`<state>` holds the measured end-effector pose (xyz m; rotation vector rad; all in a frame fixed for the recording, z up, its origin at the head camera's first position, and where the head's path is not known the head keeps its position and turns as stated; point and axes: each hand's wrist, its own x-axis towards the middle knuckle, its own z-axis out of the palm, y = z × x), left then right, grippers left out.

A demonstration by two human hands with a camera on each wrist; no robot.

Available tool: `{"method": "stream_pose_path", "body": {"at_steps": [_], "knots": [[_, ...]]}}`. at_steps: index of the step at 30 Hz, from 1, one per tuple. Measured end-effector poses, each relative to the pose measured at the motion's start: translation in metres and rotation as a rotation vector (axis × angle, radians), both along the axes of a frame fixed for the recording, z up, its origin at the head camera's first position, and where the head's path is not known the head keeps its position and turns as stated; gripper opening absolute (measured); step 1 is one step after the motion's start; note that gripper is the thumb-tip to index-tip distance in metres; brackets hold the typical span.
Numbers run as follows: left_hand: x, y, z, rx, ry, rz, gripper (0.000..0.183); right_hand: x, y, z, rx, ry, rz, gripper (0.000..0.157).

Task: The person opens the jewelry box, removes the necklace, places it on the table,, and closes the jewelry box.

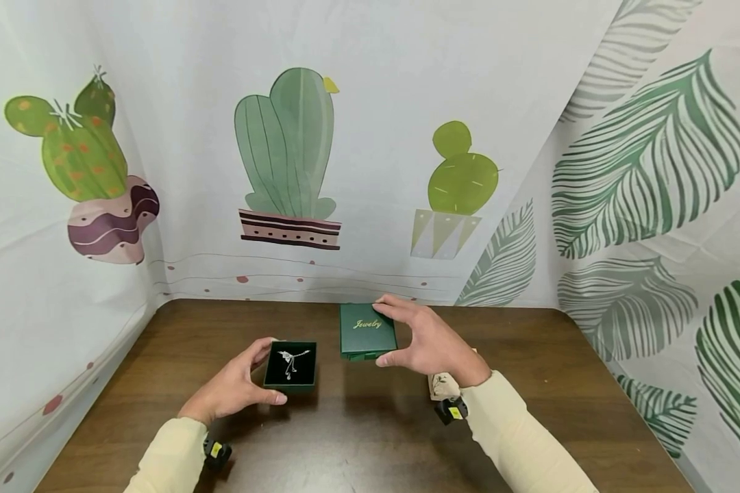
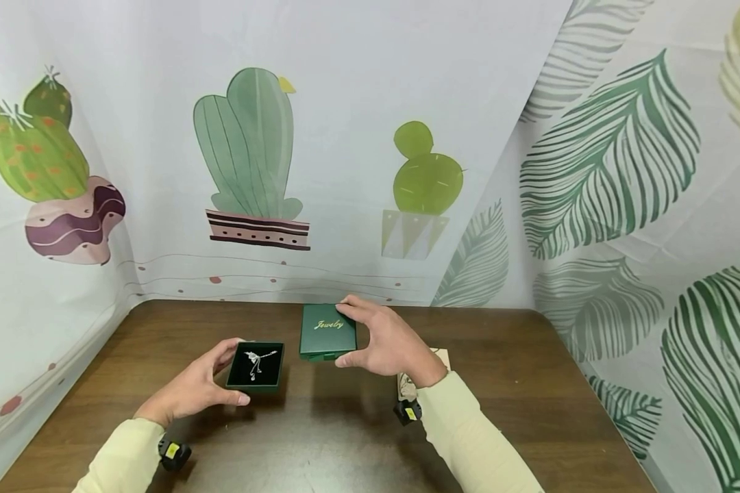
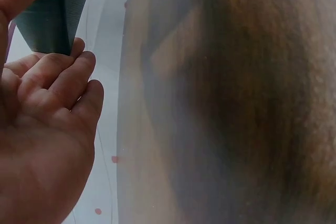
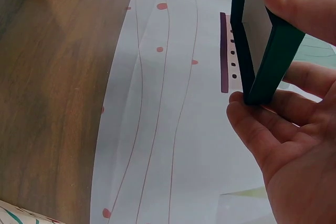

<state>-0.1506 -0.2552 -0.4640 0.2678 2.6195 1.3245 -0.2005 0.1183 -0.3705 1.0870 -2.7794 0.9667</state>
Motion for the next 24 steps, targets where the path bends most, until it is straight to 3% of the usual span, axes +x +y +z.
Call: {"method": "stream_pose_path", "body": {"at_steps": [16, 24], "knots": [[-0.001, -0.004, -0.008, 0.032, -0.009, -0.011, 0.113, 0.001, 0.0, 0.0, 0.003, -0.005, -0.004, 0.084], [0.0, -0.006, -0.012, -0.005, -0.019, -0.019, 0.113, 0.003, -0.001, 0.0, 0.005, 0.002, -0.013, 0.084]]}}
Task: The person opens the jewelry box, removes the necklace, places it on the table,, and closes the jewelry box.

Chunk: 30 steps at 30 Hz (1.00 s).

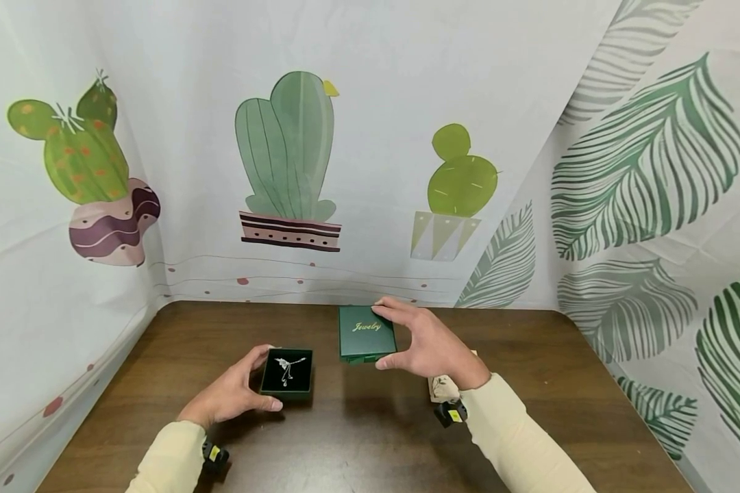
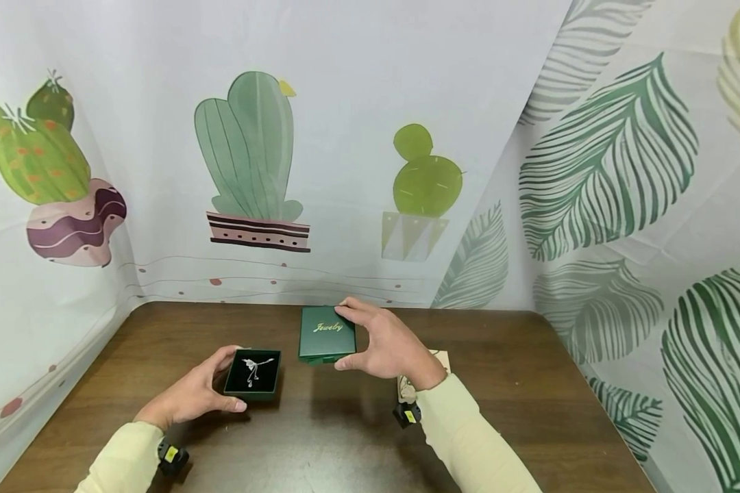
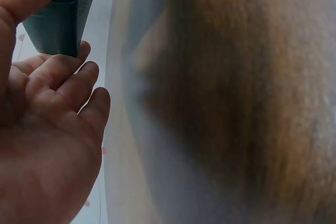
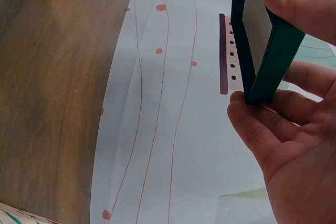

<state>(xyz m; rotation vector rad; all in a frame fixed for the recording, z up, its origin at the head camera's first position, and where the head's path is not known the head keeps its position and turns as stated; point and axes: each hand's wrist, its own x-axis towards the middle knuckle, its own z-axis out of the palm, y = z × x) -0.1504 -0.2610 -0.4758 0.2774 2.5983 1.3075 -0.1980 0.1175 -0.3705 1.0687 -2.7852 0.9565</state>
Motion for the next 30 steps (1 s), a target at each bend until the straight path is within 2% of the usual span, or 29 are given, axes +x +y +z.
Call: {"method": "stream_pose_path", "body": {"at_steps": [14, 30], "knots": [[-0.0011, -0.0013, -0.0079, -0.04, 0.017, -0.002, 0.113, 0.0032, -0.0009, -0.0006, 0.009, -0.005, -0.001, 0.084], [-0.0012, -0.0021, -0.0072, -0.083, 0.028, -0.013, 0.109, 0.0036, 0.0, -0.0002, 0.009, -0.018, 0.008, 0.085]]}}
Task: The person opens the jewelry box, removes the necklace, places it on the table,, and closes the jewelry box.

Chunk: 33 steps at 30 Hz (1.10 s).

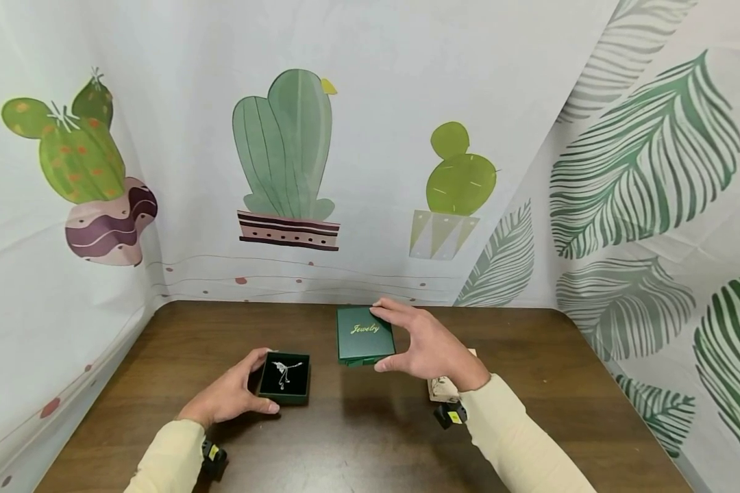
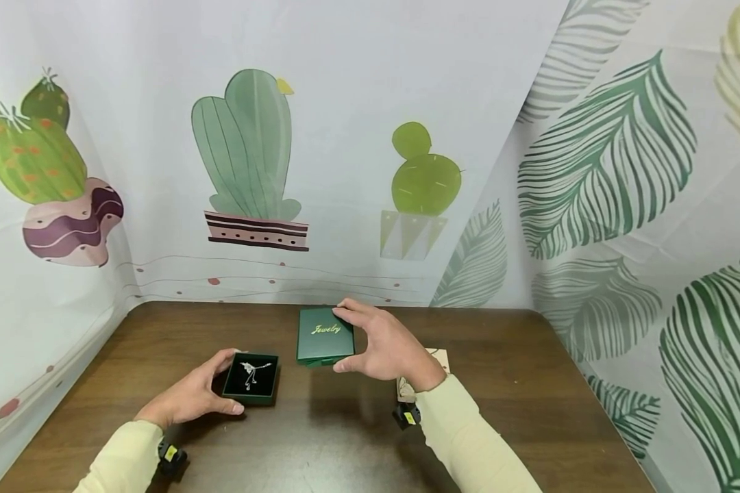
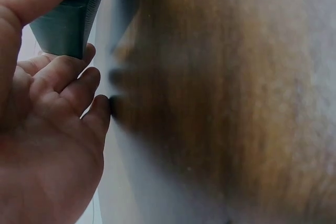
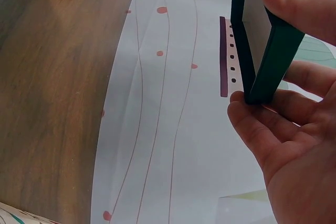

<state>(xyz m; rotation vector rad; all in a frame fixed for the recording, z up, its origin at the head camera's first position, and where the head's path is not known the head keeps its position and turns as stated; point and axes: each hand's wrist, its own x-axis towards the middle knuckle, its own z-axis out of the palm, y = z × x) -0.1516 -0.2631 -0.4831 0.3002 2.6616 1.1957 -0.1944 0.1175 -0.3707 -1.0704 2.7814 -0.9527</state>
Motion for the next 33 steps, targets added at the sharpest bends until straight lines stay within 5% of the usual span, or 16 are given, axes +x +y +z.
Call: {"method": "stream_pose_path", "body": {"at_steps": [26, 33], "knots": [[-0.0012, -0.0017, -0.0036, 0.011, 0.018, 0.014, 0.115, 0.0021, -0.0009, -0.0047, 0.005, 0.008, 0.006, 0.085], [-0.0014, -0.0015, -0.0043, -0.044, 0.055, 0.001, 0.101, 0.0015, -0.0011, -0.0062, 0.014, 0.017, 0.007, 0.085]]}}
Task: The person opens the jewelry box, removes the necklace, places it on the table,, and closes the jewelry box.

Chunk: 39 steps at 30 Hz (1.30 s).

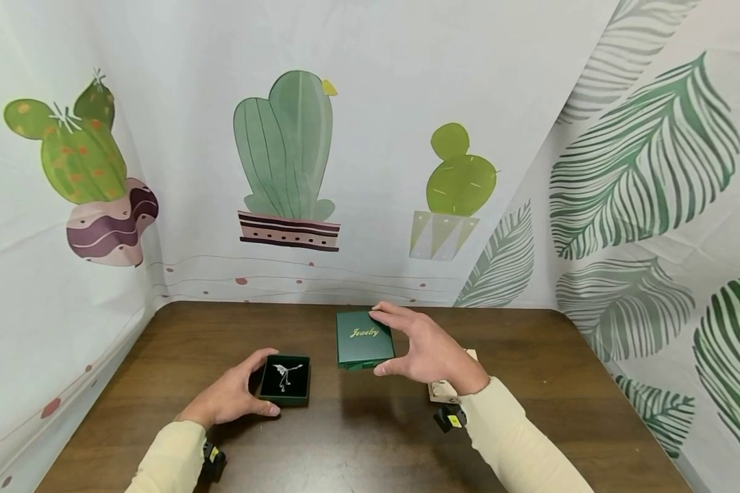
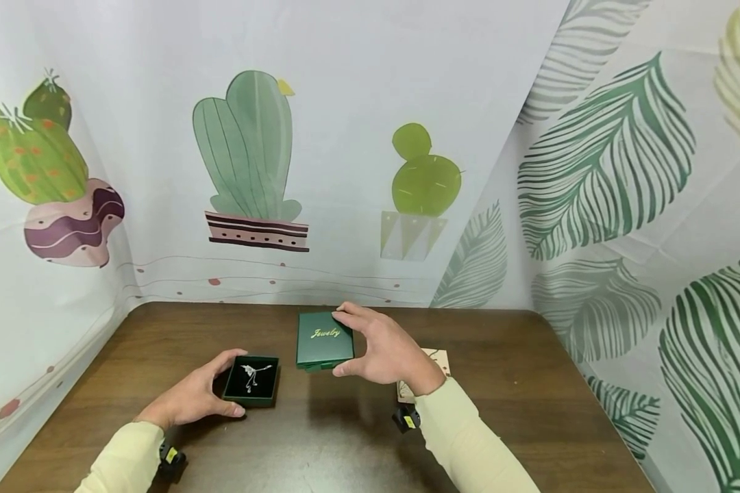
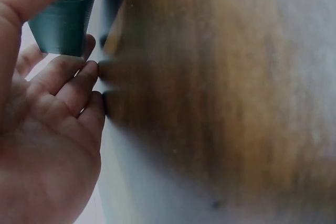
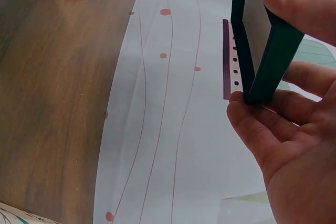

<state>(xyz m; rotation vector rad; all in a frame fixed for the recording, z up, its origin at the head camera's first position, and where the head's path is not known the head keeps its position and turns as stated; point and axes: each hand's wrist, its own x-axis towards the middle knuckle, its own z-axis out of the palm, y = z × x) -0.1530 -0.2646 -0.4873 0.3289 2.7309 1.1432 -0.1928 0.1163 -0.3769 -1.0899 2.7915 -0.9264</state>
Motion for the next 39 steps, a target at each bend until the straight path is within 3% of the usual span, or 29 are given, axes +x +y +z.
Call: {"method": "stream_pose_path", "body": {"at_steps": [19, 28, 39], "knots": [[-0.0008, -0.0018, 0.0004, -0.005, 0.012, -0.025, 0.095, 0.0004, -0.0021, 0.0001, -0.015, 0.007, -0.004, 0.085], [0.0021, -0.001, -0.007, -0.017, -0.035, -0.015, 0.101, 0.0002, -0.0042, -0.0022, -0.007, -0.004, -0.004, 0.086], [0.0013, 0.002, -0.0037, -0.038, -0.042, 0.008, 0.102, -0.0016, -0.0037, -0.0064, -0.034, -0.009, -0.048, 0.086]]}}
